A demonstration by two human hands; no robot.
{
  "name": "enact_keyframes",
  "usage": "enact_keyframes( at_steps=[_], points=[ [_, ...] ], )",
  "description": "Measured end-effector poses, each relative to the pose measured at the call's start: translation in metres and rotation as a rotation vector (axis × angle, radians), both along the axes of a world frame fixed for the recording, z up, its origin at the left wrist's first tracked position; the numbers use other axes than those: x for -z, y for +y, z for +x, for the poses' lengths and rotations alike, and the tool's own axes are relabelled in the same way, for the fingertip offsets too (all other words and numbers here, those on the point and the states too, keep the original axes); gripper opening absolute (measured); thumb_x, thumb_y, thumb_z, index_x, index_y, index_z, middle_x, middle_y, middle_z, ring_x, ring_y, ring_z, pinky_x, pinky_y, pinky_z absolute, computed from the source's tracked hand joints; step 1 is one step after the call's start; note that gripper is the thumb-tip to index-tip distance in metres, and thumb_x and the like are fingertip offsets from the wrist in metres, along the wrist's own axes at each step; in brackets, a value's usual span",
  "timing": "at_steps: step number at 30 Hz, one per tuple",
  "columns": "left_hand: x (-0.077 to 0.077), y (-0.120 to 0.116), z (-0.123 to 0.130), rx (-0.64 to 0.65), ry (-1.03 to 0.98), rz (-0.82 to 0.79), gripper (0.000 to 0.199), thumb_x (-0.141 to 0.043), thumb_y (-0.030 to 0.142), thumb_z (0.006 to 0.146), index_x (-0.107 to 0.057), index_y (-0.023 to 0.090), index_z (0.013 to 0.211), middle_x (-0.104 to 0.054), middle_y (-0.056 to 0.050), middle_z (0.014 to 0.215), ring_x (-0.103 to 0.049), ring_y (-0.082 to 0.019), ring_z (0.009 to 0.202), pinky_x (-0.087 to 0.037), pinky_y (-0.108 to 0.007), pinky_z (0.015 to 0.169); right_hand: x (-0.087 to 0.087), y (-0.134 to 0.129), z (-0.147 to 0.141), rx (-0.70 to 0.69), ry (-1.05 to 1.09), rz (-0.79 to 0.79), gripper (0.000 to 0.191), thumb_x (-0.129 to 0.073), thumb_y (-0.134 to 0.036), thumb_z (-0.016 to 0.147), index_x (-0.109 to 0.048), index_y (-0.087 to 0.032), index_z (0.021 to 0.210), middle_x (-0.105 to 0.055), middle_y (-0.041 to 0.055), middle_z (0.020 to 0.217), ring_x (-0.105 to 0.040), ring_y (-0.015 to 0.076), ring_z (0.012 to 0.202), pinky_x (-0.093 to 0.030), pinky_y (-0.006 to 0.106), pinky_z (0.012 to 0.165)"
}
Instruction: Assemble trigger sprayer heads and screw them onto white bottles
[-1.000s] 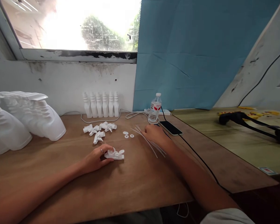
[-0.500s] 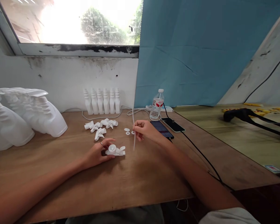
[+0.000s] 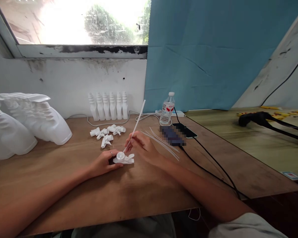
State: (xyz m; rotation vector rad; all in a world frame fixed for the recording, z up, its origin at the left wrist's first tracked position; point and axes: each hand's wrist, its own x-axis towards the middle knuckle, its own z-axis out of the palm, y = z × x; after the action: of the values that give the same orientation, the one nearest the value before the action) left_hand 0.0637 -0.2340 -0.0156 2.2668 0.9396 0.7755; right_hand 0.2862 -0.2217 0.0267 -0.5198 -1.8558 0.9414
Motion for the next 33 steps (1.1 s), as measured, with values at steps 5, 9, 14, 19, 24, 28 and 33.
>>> enact_keyframes(
  at_steps=[5, 9, 14, 19, 24, 28, 33],
  points=[
    [0.0, 0.0, 0.0, 0.003, -0.005, 0.01, 0.03, -0.065, 0.034, 0.083, -0.065, 0.016, 0.106, -0.068, -0.008, 0.104, -0.062, -0.02, 0.091, -0.047, -0.028, 0.082, 0.001, -0.001, 0.001, 0.006, -0.066, 0.085, 0.02, -0.041, -0.034, 0.1, -0.052, -0.02, 0.093, -0.065, 0.0027, 0.087, -0.069, 0.0135, 0.071, -0.058, 0.029, 0.069],
    [0.001, 0.0, 0.0, 0.007, -0.011, 0.018, 0.028, -0.065, 0.033, 0.083, -0.065, 0.016, 0.106, -0.068, -0.008, 0.103, -0.062, -0.021, 0.091, -0.048, -0.029, 0.083, 0.001, -0.003, -0.003, -0.007, -0.065, 0.046, 0.016, -0.044, -0.035, 0.099, -0.052, -0.021, 0.096, -0.063, 0.0012, 0.085, -0.068, 0.0137, 0.071, -0.057, 0.03, 0.068],
    [0.005, 0.0, 0.0, 0.035, 0.026, 0.065, 0.027, -0.064, 0.034, 0.085, -0.066, 0.015, 0.104, -0.066, -0.01, 0.107, -0.063, -0.022, 0.095, -0.049, -0.03, 0.086, 0.005, 0.001, -0.011, 0.115, -0.289, 0.209, 0.017, -0.055, -0.032, 0.093, -0.059, -0.019, 0.084, -0.06, 0.0014, 0.08, -0.057, 0.013, 0.071, -0.048, 0.026, 0.067],
    [0.008, 0.003, -0.002, 0.07, 0.026, 0.078, 0.027, -0.06, 0.036, 0.089, -0.067, 0.016, 0.105, -0.065, -0.009, 0.11, -0.062, -0.021, 0.098, -0.048, -0.029, 0.088, 0.007, -0.004, -0.019, 0.135, -0.378, 0.199, 0.016, -0.057, -0.023, 0.089, -0.052, -0.019, 0.075, -0.052, -0.0014, 0.075, -0.047, 0.0105, 0.065, -0.039, 0.023, 0.062],
    [0.011, 0.008, -0.004, 0.094, 0.031, 0.083, 0.031, -0.058, 0.043, 0.09, -0.068, 0.015, 0.1, -0.062, -0.007, 0.099, -0.06, -0.019, 0.09, -0.047, -0.027, 0.082, 0.007, -0.009, -0.024, 0.163, -0.417, 0.136, 0.018, -0.052, -0.018, 0.088, -0.044, -0.02, 0.072, -0.046, -0.003, 0.068, -0.042, 0.0112, 0.063, -0.035, 0.023, 0.06],
    [0.01, 0.01, -0.004, 0.084, 0.043, 0.09, 0.033, -0.057, 0.045, 0.091, -0.068, 0.014, 0.092, -0.055, -0.005, 0.086, -0.056, -0.017, 0.08, -0.045, -0.026, 0.075, 0.013, 0.0, -0.026, 0.143, -0.429, 0.172, 0.019, -0.05, -0.019, 0.087, -0.043, -0.02, 0.069, -0.046, -0.0023, 0.067, -0.042, 0.012, 0.063, -0.035, 0.025, 0.061],
    [0.006, 0.007, -0.003, 0.096, 0.049, 0.083, 0.031, -0.058, 0.044, 0.09, -0.067, 0.014, 0.091, -0.051, -0.003, 0.083, -0.053, -0.016, 0.078, -0.043, -0.025, 0.074, 0.015, 0.004, -0.022, 0.121, -0.484, 0.245, 0.02, -0.046, -0.019, 0.089, -0.043, -0.02, 0.069, -0.05, -0.0003, 0.07, -0.047, 0.0133, 0.066, -0.037, 0.026, 0.064]
  ],
)
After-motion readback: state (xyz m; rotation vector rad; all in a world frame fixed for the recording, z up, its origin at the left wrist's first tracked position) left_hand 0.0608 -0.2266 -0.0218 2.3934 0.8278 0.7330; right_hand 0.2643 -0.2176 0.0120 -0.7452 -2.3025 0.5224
